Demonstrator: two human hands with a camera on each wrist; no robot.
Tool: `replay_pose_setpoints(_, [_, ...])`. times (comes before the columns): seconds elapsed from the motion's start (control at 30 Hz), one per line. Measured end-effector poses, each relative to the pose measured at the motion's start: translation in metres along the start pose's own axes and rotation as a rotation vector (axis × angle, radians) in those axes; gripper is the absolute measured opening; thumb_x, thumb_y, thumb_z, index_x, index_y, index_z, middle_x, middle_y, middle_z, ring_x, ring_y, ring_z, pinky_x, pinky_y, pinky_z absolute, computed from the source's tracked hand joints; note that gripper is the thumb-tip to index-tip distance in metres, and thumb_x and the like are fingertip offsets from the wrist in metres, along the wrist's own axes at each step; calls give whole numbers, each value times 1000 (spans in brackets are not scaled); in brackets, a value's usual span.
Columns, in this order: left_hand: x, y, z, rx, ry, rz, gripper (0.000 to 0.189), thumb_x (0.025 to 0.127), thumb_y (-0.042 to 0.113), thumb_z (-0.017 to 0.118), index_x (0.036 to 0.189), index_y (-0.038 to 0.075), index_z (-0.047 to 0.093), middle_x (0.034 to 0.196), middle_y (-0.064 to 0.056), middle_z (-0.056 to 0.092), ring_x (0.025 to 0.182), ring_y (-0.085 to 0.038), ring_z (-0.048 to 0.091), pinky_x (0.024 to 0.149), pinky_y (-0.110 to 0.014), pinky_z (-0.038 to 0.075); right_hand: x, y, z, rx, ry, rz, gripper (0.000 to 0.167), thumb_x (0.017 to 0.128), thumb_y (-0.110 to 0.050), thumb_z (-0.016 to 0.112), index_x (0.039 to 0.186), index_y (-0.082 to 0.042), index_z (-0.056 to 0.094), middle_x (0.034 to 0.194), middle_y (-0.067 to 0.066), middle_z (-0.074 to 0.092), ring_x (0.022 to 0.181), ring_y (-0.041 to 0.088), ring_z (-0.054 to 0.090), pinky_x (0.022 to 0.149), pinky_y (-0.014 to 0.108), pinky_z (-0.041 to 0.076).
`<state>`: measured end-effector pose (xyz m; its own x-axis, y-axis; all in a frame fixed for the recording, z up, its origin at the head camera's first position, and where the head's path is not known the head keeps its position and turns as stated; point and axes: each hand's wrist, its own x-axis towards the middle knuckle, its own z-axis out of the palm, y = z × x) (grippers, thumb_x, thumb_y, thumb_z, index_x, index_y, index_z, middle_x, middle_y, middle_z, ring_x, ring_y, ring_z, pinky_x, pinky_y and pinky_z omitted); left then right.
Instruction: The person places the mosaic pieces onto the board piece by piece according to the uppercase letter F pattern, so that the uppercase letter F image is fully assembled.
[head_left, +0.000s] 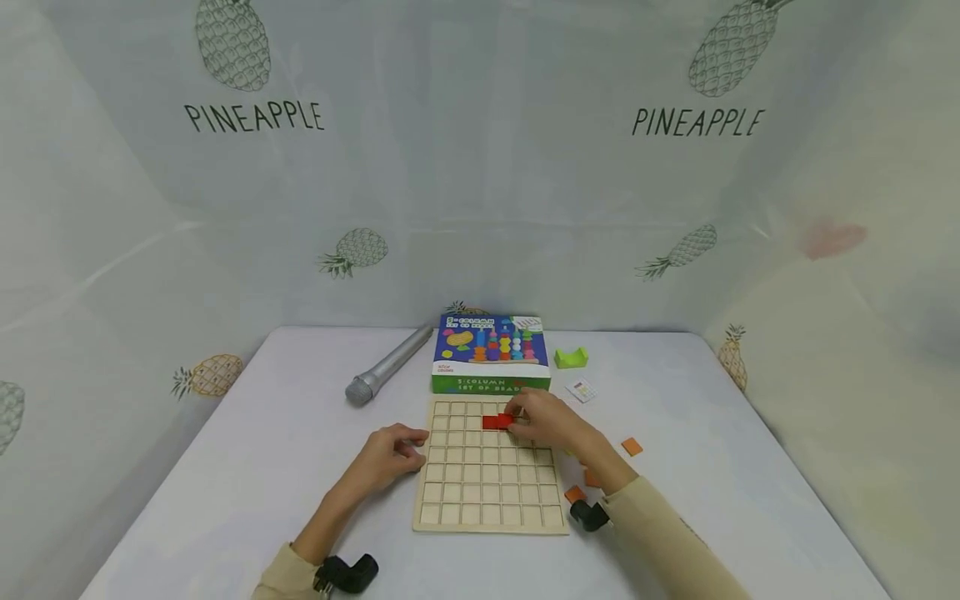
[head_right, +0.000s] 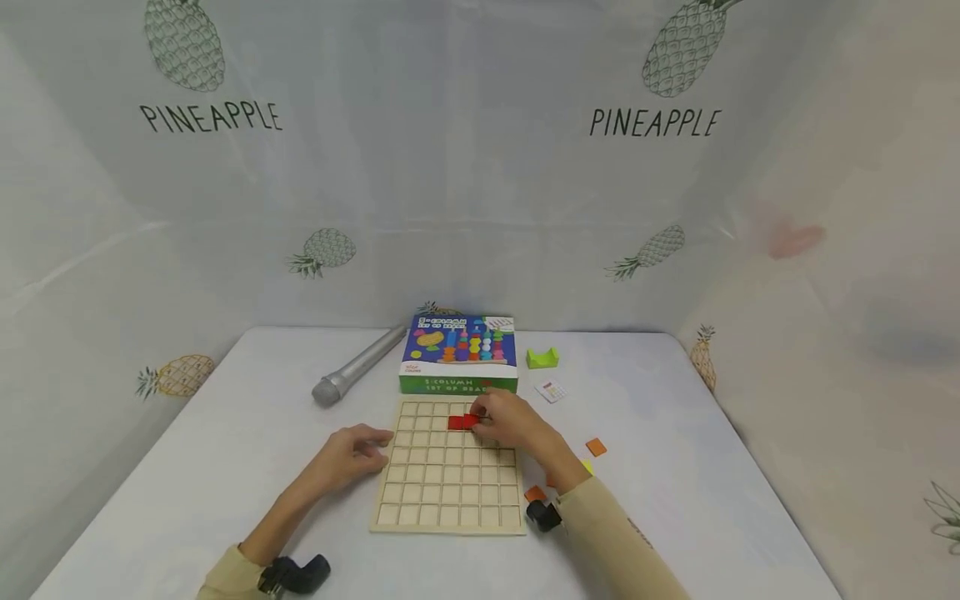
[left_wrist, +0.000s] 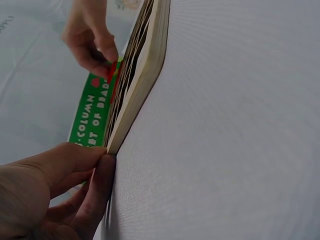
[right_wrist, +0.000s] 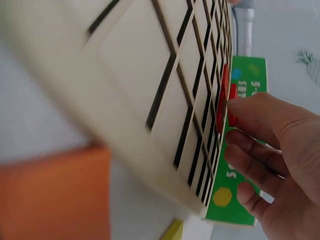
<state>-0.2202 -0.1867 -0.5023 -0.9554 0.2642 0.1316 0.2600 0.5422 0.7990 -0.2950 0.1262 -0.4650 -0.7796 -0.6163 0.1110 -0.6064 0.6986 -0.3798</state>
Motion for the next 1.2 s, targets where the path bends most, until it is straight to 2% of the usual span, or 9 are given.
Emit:
replay_pose_setpoints(0.17, [2, 2, -1, 15, -6, -5, 39, 81, 7, 76, 118, -1, 69, 102, -12, 70, 77, -6, 64, 67, -18, 51, 12, -10, 7, -22, -7, -26, 18, 87, -24, 74, 101, -13, 74, 94, -4, 65, 78, 8, 51, 69, 23, 46])
replay_pose_setpoints(0.43, [-1, 1, 1, 13, -6, -26, 39, 81, 8, 75, 119, 1, 69, 104, -10, 69, 77, -4, 64, 66, -19, 52, 25, -29, 15, -23, -37, -26, 21, 88, -25, 73, 105, -13, 72, 99, -3, 64, 80, 8, 54, 76, 25, 50])
replay_pose_setpoints(0.77, [0, 3, 0, 1, -5, -3, 38, 81, 5, 74, 118, -2, 68, 103, -13, 69, 76, -3, 64, 66, -19, 52, 35, -33, 17, 5, -45, 9, 20, 88, -24, 73, 105, -13, 73, 100, -2, 64, 85, 9, 55, 80, 26, 52])
replay_pose_setpoints(1.0, [1, 3, 0, 6, -10, -34, 38, 82, 7, 75, 119, 0, 69, 105, -11, 69, 77, -4, 64, 66, -19, 52, 35, -34, 17, -7, -46, 10, 19, 89, -25, 73, 105, -14, 73, 99, -2, 64, 84, 8, 54, 79, 25, 51])
replay_pose_setpoints(1.2, [1, 1, 1, 6, -12, -33, 39, 81, 9, 75, 119, 1, 69, 104, -9, 69, 77, -5, 64, 66, -19, 52, 34, -34, 18, -5, -47, 13, 21, 88, -25, 74, 106, -13, 73, 100, -2, 64, 84, 8, 56, 79, 25, 52])
